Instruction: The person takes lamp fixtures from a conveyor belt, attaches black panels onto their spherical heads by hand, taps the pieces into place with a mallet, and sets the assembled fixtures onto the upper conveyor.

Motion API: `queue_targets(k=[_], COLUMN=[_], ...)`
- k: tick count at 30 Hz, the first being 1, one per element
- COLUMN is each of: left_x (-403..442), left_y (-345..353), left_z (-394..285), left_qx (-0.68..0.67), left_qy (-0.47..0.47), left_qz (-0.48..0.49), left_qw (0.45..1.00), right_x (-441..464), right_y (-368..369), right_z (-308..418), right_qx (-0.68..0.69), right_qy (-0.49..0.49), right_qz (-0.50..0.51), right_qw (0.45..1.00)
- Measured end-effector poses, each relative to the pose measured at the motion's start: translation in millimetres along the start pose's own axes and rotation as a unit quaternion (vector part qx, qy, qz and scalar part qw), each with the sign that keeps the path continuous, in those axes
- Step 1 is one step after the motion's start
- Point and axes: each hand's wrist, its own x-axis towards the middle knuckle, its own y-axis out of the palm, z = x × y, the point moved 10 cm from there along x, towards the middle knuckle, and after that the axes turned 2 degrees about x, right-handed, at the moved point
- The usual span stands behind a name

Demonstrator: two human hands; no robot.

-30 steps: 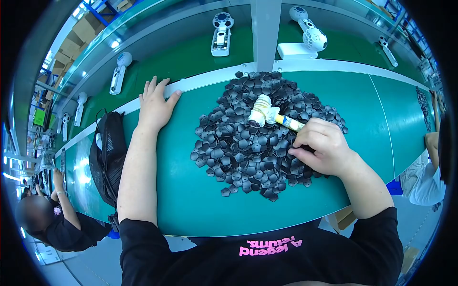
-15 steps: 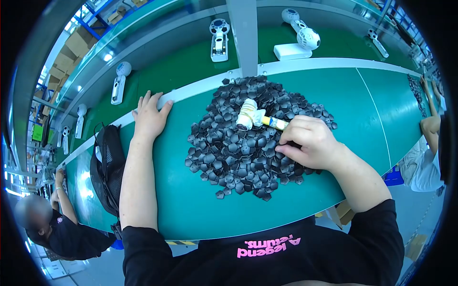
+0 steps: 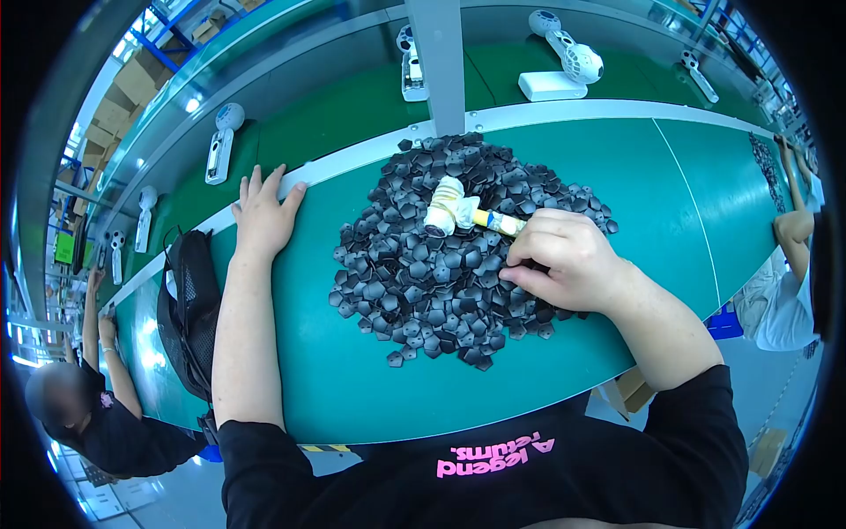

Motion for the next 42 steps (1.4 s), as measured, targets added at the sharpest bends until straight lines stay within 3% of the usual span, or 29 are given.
queue_targets(k=[10,13,17,30,42], left_x=[-2.3,-1.3,-0.1,-0.8,0.8], left_y=[-1.4,4.2,3.4,3.9,-5.6], left_z=[-1.2,-3.1,0.6,-4.6,-1.8], left_qx=[-0.023,0.027,0.008,0.023,0.01], left_qy=[-0.008,-0.002,-0.001,0.004,0.016], left_qz=[0.004,0.057,0.017,0.047,-0.001], left_qw=[1.0,0.998,1.0,0.999,1.0], right_x=[2.9,3.6,2.9,2.6,5.7], right_y=[-1.7,-0.5,-1.6,-3.3,-8.0], right_z=[2.1,2.1,-0.6,0.5,3.1], right_qx=[0.003,0.0,0.002,0.004,-0.005], right_qy=[-0.008,-0.004,0.003,-0.009,-0.025], right_qz=[-0.019,-0.011,-0.011,-0.017,-0.027], right_qw=[1.0,1.0,1.0,1.0,0.999])
